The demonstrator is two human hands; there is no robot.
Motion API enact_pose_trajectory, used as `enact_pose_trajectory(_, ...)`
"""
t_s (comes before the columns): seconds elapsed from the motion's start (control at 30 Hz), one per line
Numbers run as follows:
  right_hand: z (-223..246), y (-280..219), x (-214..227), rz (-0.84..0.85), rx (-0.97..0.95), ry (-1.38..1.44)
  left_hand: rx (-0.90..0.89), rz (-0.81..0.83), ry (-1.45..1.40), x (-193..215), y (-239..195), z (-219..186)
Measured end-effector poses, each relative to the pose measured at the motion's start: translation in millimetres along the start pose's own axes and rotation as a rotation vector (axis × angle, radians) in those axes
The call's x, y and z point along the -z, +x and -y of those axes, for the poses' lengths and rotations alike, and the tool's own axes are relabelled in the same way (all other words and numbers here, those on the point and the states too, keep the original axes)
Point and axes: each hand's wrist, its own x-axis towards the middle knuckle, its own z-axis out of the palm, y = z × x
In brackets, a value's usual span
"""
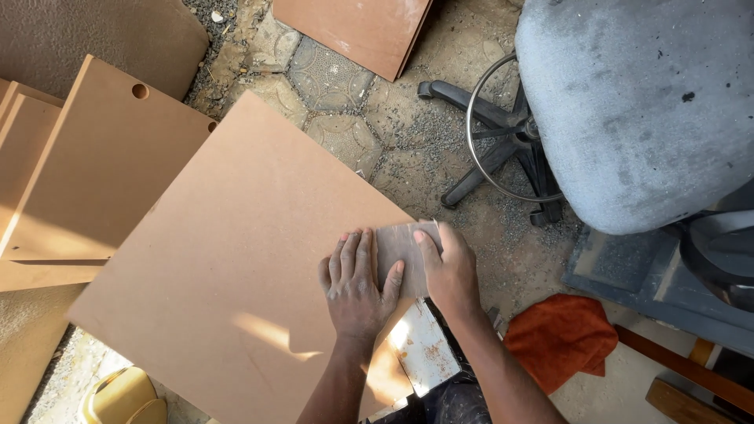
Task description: The person sits on a low chair and sands a rectangular wooden board using a sanding block held in their right hand. They systematically rub the block along the edges and surface of the board, which rests on their lap, while other similar boards are stacked nearby on the ground.
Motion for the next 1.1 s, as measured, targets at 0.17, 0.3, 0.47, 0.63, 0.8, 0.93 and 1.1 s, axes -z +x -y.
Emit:
enact_pose_trajectory(0.17, -24, -40, -5, -0.016, -0.181, -0.019, -0.199, -0.081, 0.033, 15, -5, 17)
enact_pose_trajectory(0.3, -41, -37, -10, -0.048, -0.137, -0.091, -0.304, -0.142, 0.066, 22, -1, 16)
enact_pose_trajectory(0.47, 8, 13, -19, 0.195, -0.056, -0.059, -0.093, 0.095, 0.054, 7, -6, 19)
enact_pose_trajectory(0.63, -1, 37, -29, 0.299, -0.032, -0.082, -0.066, 0.102, 0.058, 3, -10, 9)
enact_pose_trajectory(0.8, -8, 8, 2, 0.253, -0.193, -0.038, -0.141, 0.224, 0.016, -4, -23, -7)
enact_pose_trajectory(0.93, -19, 0, 31, 0.207, -0.231, -0.040, -0.208, 0.193, 0.070, -20, -25, -12)
enact_pose_trajectory(1.1, -29, 0, 85, -0.236, -0.082, 0.020, -0.243, -0.095, 0.168, -30, -3, -12)
